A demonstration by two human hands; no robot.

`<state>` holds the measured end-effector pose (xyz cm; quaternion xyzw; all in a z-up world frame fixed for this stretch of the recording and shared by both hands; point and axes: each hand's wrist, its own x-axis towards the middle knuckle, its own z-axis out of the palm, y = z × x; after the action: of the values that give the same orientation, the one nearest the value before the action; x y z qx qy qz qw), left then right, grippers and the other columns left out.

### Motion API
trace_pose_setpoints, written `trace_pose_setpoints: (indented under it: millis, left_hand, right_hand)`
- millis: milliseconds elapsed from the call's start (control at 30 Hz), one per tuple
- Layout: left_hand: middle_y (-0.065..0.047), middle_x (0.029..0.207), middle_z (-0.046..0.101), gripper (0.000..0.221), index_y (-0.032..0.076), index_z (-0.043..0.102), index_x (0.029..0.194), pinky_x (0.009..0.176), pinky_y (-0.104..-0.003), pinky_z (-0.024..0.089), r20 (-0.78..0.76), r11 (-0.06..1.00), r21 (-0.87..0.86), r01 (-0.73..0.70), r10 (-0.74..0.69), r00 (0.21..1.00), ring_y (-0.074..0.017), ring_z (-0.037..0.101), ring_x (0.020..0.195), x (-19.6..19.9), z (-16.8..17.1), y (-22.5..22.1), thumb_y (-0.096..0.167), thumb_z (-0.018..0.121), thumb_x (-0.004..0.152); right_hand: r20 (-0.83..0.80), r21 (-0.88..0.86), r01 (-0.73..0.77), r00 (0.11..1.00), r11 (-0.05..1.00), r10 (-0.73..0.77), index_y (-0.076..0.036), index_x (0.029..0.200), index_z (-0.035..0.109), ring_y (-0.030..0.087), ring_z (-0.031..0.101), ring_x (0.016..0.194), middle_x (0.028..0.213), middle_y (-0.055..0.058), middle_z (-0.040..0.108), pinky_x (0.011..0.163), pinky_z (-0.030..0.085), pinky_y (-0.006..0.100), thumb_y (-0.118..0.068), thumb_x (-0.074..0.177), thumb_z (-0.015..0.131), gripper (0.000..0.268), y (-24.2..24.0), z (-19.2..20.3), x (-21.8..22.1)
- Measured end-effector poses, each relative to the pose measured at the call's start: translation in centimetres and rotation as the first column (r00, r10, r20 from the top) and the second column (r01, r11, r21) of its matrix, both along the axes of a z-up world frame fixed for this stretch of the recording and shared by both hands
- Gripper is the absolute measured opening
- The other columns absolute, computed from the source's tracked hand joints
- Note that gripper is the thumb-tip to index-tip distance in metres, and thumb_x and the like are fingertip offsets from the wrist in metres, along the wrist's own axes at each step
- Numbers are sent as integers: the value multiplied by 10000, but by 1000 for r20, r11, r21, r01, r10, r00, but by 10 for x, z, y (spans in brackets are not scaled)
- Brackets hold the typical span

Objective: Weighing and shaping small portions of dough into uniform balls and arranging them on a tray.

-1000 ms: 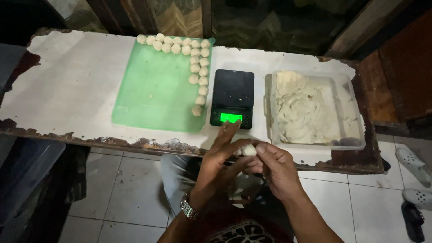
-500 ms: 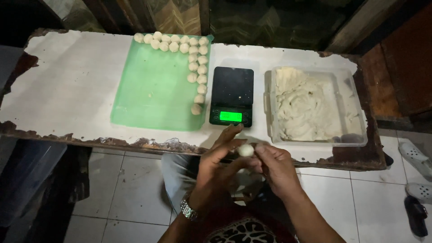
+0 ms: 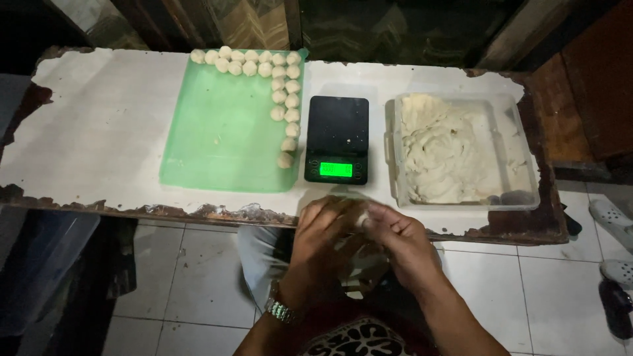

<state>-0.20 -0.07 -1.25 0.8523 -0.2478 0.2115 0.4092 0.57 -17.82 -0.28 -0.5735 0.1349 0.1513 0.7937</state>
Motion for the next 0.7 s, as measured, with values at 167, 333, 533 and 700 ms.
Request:
trace_pose_setpoints:
  millis: [167,333,533,700]
  left_hand:
    - [-122,1295,683,350,87,665,1299,1027,-406,505,-206,931,-353,95,-176,963,-270,631,1211,11,8,0,264,607,1003]
    - [-96,1200,722,367,104,662,1271,935,-355,560,-240,969,-214,-123,70,968,-243,692,1069,73,-1,3,154,719,912]
    - [-194,1237,634,346,-4,627,1264,950,-407,568,82,1000,-8,6,-6,997,-345,622,1168,159,-29,4,12,708,928]
    - [-160,1115,713,375,34,631,1248,794,-470,504,241,980,166,-112,70,968,-325,643,936,193,-55,4,184,750,926]
  right_hand:
    - [102,-219,-50,992,974,74,-26,1242,760,205,734,1004,1214,105,786,684,622,317,-364,860,661,519,-10,10,-3]
    - [667,-440,592,719,676,-195,9,1274,671,260,722,1050,1191,177,733,955,605,379,-71,962,674,322,-50,-22,4]
    - [941,-337,903,314,267,126,127,1229,691,388,604,1140,1166,241,702,998,545,517,175,1051,684,184,-113,-59,14]
    - [943,-325,915,293,239,160,134,1152,709,394,657,1054,1121,257,718,1052,483,550,88,1051,674,116,-119,-76,13]
